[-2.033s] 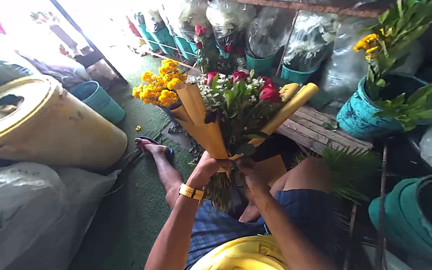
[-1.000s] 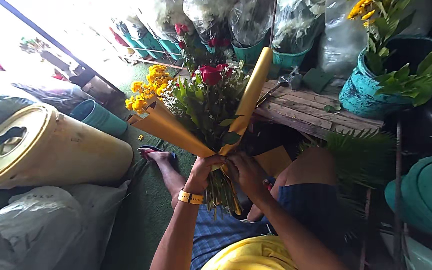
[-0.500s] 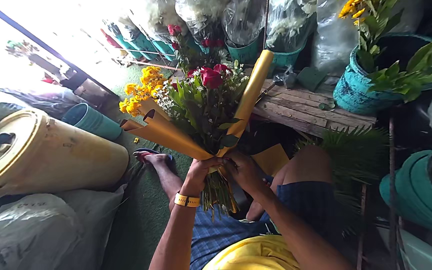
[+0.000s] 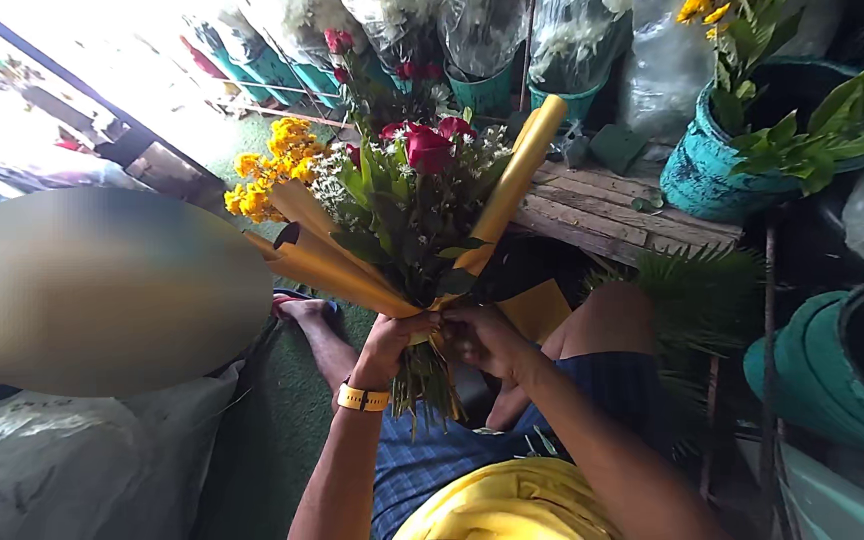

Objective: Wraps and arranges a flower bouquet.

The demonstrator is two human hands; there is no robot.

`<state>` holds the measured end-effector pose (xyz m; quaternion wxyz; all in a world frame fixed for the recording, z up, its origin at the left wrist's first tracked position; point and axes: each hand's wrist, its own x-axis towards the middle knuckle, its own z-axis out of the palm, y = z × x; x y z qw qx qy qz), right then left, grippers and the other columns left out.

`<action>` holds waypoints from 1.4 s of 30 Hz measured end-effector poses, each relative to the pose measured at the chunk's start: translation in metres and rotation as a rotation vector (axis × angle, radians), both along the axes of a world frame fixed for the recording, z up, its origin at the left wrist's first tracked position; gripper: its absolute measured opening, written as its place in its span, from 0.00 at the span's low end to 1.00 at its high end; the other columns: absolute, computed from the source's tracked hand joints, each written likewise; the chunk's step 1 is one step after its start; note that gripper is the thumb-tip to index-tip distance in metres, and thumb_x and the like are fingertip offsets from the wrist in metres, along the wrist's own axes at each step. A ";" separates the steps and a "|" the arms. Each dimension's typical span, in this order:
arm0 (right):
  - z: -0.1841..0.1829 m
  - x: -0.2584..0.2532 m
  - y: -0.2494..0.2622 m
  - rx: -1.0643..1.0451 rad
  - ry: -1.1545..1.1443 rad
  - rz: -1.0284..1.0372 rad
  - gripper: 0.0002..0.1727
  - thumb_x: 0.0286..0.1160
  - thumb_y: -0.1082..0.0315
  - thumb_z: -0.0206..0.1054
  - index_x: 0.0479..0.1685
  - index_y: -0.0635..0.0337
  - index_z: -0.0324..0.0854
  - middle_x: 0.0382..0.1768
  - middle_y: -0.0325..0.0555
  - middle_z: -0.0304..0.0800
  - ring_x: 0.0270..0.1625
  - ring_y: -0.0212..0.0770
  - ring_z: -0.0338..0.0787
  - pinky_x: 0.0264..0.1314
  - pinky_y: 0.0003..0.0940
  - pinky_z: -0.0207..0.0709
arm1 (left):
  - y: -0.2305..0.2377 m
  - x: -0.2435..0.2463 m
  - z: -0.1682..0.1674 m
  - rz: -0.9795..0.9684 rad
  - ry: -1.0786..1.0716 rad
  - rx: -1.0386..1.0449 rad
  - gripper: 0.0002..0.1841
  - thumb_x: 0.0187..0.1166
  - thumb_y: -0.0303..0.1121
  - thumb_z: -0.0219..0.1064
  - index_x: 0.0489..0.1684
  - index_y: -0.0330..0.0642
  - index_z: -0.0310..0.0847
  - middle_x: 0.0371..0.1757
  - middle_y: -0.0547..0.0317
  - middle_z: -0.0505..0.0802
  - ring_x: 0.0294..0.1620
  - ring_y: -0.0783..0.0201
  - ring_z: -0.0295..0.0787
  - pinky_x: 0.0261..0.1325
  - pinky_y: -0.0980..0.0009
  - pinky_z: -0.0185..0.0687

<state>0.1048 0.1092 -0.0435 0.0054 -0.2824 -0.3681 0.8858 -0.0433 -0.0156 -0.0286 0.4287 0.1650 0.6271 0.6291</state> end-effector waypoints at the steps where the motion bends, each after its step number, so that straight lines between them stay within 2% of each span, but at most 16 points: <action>1: 0.001 0.009 -0.002 0.337 -0.007 -0.020 0.16 0.83 0.56 0.66 0.62 0.54 0.82 0.47 0.39 0.88 0.33 0.31 0.84 0.33 0.26 0.80 | -0.001 -0.001 -0.001 0.006 -0.003 0.005 0.21 0.63 0.22 0.80 0.55 0.29 0.83 0.48 0.42 0.94 0.50 0.53 0.93 0.59 0.56 0.90; 3: -0.008 0.021 -0.007 0.992 0.029 -0.129 0.25 0.75 0.53 0.72 0.69 0.54 0.81 0.63 0.42 0.87 0.53 0.33 0.90 0.54 0.34 0.89 | -0.005 -0.003 0.000 0.015 -0.014 0.016 0.22 0.63 0.23 0.81 0.57 0.30 0.82 0.49 0.42 0.94 0.51 0.53 0.93 0.59 0.55 0.91; 5: -0.018 0.022 -0.011 1.541 0.057 -0.219 0.21 0.75 0.53 0.70 0.65 0.47 0.86 0.66 0.42 0.88 0.65 0.39 0.88 0.66 0.43 0.84 | -0.006 0.000 0.003 0.019 -0.039 0.014 0.20 0.64 0.24 0.80 0.55 0.31 0.83 0.48 0.43 0.94 0.50 0.55 0.93 0.58 0.56 0.91; 7: -0.021 0.017 -0.011 1.883 0.104 -0.242 0.14 0.82 0.54 0.65 0.61 0.41 0.88 0.63 0.39 0.90 0.64 0.43 0.89 0.65 0.47 0.82 | -0.005 0.005 0.007 0.025 -0.071 0.011 0.18 0.64 0.23 0.79 0.53 0.32 0.84 0.46 0.44 0.94 0.48 0.56 0.93 0.56 0.58 0.91; 9: -0.024 0.007 -0.008 1.993 0.160 -0.270 0.13 0.86 0.55 0.63 0.59 0.41 0.90 0.58 0.38 0.92 0.59 0.42 0.89 0.61 0.43 0.82 | -0.004 0.008 0.009 0.031 -0.083 0.019 0.18 0.65 0.23 0.78 0.54 0.31 0.83 0.46 0.44 0.94 0.48 0.56 0.93 0.56 0.58 0.91; 12: -0.025 -0.003 -0.006 1.967 0.206 -0.271 0.12 0.86 0.56 0.63 0.54 0.45 0.91 0.55 0.38 0.93 0.57 0.40 0.90 0.60 0.40 0.83 | -0.005 0.008 0.012 0.056 -0.070 0.018 0.18 0.66 0.22 0.78 0.54 0.30 0.83 0.46 0.44 0.94 0.48 0.56 0.93 0.56 0.58 0.91; 15: -0.029 -0.008 -0.010 1.615 0.249 -0.248 0.13 0.85 0.59 0.63 0.51 0.55 0.90 0.52 0.46 0.91 0.54 0.38 0.91 0.58 0.35 0.87 | -0.005 0.010 0.012 0.061 -0.052 0.028 0.18 0.65 0.22 0.78 0.53 0.30 0.84 0.45 0.44 0.94 0.47 0.56 0.93 0.56 0.59 0.91; 18: -0.014 -0.008 -0.017 0.910 0.128 -0.125 0.12 0.82 0.60 0.64 0.50 0.59 0.87 0.40 0.40 0.88 0.36 0.29 0.85 0.40 0.26 0.83 | -0.007 0.007 0.006 0.038 -0.008 0.046 0.20 0.63 0.21 0.80 0.54 0.30 0.84 0.47 0.44 0.94 0.50 0.55 0.93 0.58 0.57 0.91; 20: -0.005 -0.009 -0.012 0.180 0.104 0.011 0.07 0.85 0.65 0.59 0.41 0.56 0.80 0.25 0.34 0.76 0.16 0.23 0.66 0.17 0.16 0.61 | -0.010 0.005 0.003 0.011 -0.003 0.046 0.22 0.62 0.21 0.81 0.56 0.30 0.83 0.48 0.42 0.94 0.51 0.53 0.93 0.60 0.56 0.91; 22: -0.010 -0.008 -0.005 -0.348 0.146 0.074 0.09 0.85 0.66 0.55 0.37 0.58 0.77 0.22 0.35 0.75 0.10 0.22 0.64 0.09 0.12 0.60 | -0.012 0.006 0.004 -0.019 -0.027 0.044 0.21 0.62 0.22 0.81 0.55 0.30 0.83 0.48 0.42 0.94 0.51 0.53 0.94 0.60 0.55 0.90; 23: -0.011 -0.005 -0.005 -0.335 0.152 0.073 0.09 0.85 0.65 0.57 0.39 0.59 0.79 0.25 0.37 0.77 0.12 0.22 0.66 0.10 0.13 0.62 | -0.012 0.006 0.005 -0.022 -0.039 0.043 0.21 0.62 0.22 0.80 0.55 0.30 0.83 0.48 0.42 0.94 0.50 0.53 0.93 0.60 0.55 0.90; 28: -0.007 0.010 -0.018 0.724 0.141 -0.049 0.22 0.80 0.61 0.70 0.67 0.63 0.79 0.51 0.46 0.92 0.47 0.38 0.94 0.50 0.35 0.92 | -0.013 0.005 0.006 0.033 -0.052 0.053 0.20 0.65 0.23 0.80 0.56 0.30 0.83 0.48 0.43 0.94 0.50 0.54 0.93 0.60 0.56 0.90; 32: -0.015 0.009 -0.023 1.177 0.152 -0.148 0.16 0.85 0.58 0.66 0.60 0.57 0.89 0.52 0.41 0.94 0.54 0.29 0.91 0.62 0.26 0.86 | -0.014 0.002 0.006 0.047 -0.067 0.045 0.20 0.66 0.24 0.79 0.56 0.30 0.83 0.48 0.42 0.94 0.50 0.54 0.94 0.59 0.56 0.91; 36: -0.022 0.006 -0.026 1.549 0.128 -0.137 0.16 0.88 0.58 0.59 0.56 0.55 0.90 0.50 0.46 0.92 0.54 0.38 0.91 0.61 0.34 0.85 | -0.016 0.004 0.011 0.047 -0.075 0.026 0.19 0.66 0.24 0.79 0.56 0.31 0.83 0.47 0.44 0.94 0.49 0.55 0.94 0.58 0.57 0.91; 38: -0.020 0.005 -0.027 1.593 0.136 -0.139 0.16 0.88 0.58 0.58 0.52 0.56 0.89 0.45 0.47 0.91 0.48 0.40 0.91 0.52 0.35 0.87 | -0.015 0.005 0.010 0.055 -0.066 0.035 0.19 0.66 0.24 0.79 0.56 0.31 0.83 0.48 0.43 0.94 0.50 0.54 0.93 0.59 0.56 0.90; 42: -0.018 -0.006 -0.024 0.967 0.149 -0.214 0.13 0.85 0.61 0.62 0.46 0.60 0.89 0.35 0.40 0.89 0.38 0.31 0.87 0.44 0.30 0.83 | -0.011 0.006 0.001 0.055 -0.051 0.033 0.21 0.66 0.23 0.79 0.57 0.30 0.82 0.49 0.43 0.94 0.50 0.54 0.93 0.58 0.57 0.91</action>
